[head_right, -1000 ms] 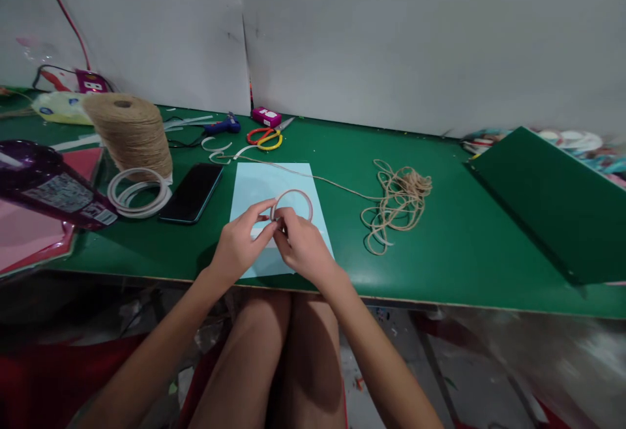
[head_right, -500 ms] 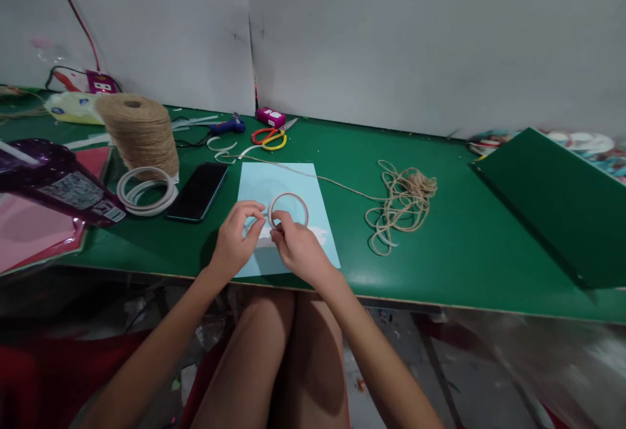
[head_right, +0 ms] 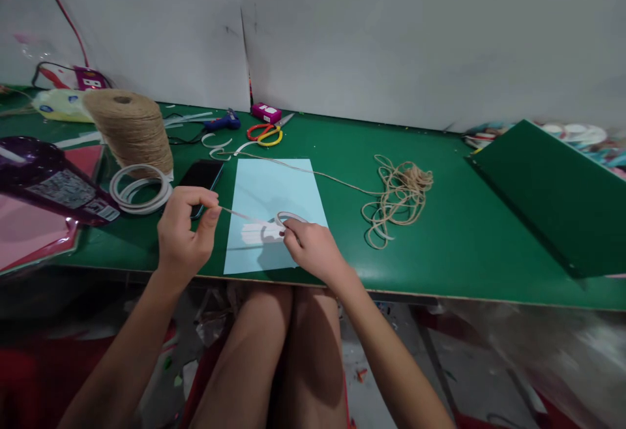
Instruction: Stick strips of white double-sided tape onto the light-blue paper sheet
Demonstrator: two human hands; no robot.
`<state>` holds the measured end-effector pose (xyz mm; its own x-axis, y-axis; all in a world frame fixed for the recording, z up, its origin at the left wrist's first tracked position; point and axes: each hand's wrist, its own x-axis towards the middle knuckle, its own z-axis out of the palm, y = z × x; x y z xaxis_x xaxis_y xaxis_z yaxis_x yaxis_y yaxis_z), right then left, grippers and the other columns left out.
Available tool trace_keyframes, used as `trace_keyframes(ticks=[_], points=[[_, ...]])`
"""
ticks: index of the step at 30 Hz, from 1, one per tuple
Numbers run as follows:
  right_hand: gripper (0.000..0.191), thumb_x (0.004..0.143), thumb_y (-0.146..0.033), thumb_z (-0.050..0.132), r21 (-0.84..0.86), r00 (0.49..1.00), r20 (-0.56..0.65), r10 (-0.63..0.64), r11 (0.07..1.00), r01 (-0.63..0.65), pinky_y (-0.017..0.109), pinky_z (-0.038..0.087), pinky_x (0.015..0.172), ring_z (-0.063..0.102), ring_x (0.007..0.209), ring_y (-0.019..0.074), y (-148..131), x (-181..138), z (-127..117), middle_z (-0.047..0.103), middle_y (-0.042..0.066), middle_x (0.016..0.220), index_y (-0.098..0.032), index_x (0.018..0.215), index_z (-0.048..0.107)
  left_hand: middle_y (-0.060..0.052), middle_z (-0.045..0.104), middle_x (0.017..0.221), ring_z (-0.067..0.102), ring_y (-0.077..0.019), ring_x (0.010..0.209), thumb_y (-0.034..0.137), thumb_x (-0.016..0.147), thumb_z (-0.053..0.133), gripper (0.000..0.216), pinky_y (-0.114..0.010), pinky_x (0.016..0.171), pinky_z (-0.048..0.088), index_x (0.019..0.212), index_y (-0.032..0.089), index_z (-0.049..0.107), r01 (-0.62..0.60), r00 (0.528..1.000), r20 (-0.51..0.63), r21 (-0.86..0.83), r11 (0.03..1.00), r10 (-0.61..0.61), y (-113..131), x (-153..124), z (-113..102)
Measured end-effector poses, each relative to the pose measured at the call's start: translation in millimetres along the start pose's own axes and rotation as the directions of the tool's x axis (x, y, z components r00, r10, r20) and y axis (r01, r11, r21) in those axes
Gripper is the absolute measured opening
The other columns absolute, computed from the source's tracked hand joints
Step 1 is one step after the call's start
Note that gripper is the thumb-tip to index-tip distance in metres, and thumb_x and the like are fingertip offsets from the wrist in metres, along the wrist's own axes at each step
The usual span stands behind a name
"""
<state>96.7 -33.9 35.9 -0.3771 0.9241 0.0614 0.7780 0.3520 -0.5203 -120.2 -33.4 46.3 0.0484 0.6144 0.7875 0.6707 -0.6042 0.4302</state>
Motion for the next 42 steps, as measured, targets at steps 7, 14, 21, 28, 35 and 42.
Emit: trace_keyframes(ticks=[7, 14, 21, 28, 35, 42], points=[[0.029, 0.080, -0.019, 0.033, 0.274, 0.969, -0.212, 0.125, 0.960, -0.063, 0.025, 0.038, 0.060, 0.055, 0.062, 0.0151, 9, 5, -17, 0.069, 0.001, 0.077, -0.020, 0.077, 0.061, -0.005, 0.057, 0.083, 0.055, -0.0172, 0.084, 0.027, 0.090, 0.042, 0.011, -0.032, 0.076, 0.046, 0.083, 0.020, 0.047, -0.016, 0.997, 0.073, 0.031, 0.999, 0.014, 2, -4, 0], [0.034, 0.079, -0.016, 0.032, 0.241, 0.974, -0.202, 0.104, 0.969, -0.054, 0.026, 0.042, 0.062, 0.059, 0.066, 0.0165, 27, 6, -19, 0.070, 0.004, 0.087, -0.019, 0.099, 0.060, -0.005, 0.057, 0.082, 0.054, -0.0168, 0.083, 0.025, 0.090, 0.043, 0.010, -0.032, 0.075, 0.046, 0.083, 0.020, 0.046, -0.020, 0.992, 0.128, -0.003, 1.000, 0.020, 2, -9, 5], [0.044, 0.080, -0.013, 0.031, 0.056, 0.982, -0.188, -0.007, 0.998, 0.017, 0.030, 0.045, 0.073, 0.061, 0.084, 0.0203, 41, 3, -13, 0.069, 0.007, 0.097, -0.016, 0.120, 0.048, -0.004, 0.057, 0.083, 0.054, -0.0173, 0.084, 0.022, 0.089, 0.046, 0.006, -0.032, 0.076, 0.044, 0.084, 0.020, 0.047, -0.049, 0.988, 0.149, -0.013, 0.999, 0.050, 2, -12, 6], [0.052, 0.080, -0.012, 0.032, -0.251, 0.975, -0.208, -0.079, 0.968, 0.025, 0.031, 0.044, 0.072, 0.061, 0.072, 0.0203, 53, -6, 3, 0.071, 0.007, 0.095, -0.013, 0.132, 0.037, -0.005, 0.057, 0.084, 0.054, -0.0177, 0.086, 0.022, 0.089, 0.045, 0.005, -0.033, 0.077, 0.045, 0.084, 0.020, 0.047, -0.043, 0.986, 0.161, -0.002, 0.999, 0.043, 1, -21, 7], [0.058, 0.079, -0.013, 0.032, -0.108, 0.962, -0.271, -0.017, 0.994, -0.012, 0.033, 0.046, 0.074, 0.060, 0.074, 0.0208, 61, -5, 5, 0.070, 0.008, 0.094, -0.014, 0.137, 0.035, -0.006, 0.058, 0.084, 0.055, -0.0184, 0.086, 0.025, 0.090, 0.042, 0.008, -0.034, 0.078, 0.045, 0.085, 0.020, 0.046, -0.056, 0.977, 0.209, 0.006, 0.998, 0.054, 0, -29, 9], [0.057, 0.081, -0.015, 0.030, 0.124, 0.951, -0.304, 0.063, 0.992, -0.026, 0.030, 0.047, 0.072, 0.059, 0.074, 0.0181, 68, -2, -1, 0.067, 0.010, 0.094, -0.011, 0.137, 0.037, -0.005, 0.058, 0.081, 0.055, -0.0184, 0.082, 0.017, 0.087, 0.045, 0.004, -0.033, 0.075, 0.043, 0.085, 0.020, 0.047, -0.157, 0.973, 0.170, -0.009, 0.988, 0.156, 7, -32, 16]])
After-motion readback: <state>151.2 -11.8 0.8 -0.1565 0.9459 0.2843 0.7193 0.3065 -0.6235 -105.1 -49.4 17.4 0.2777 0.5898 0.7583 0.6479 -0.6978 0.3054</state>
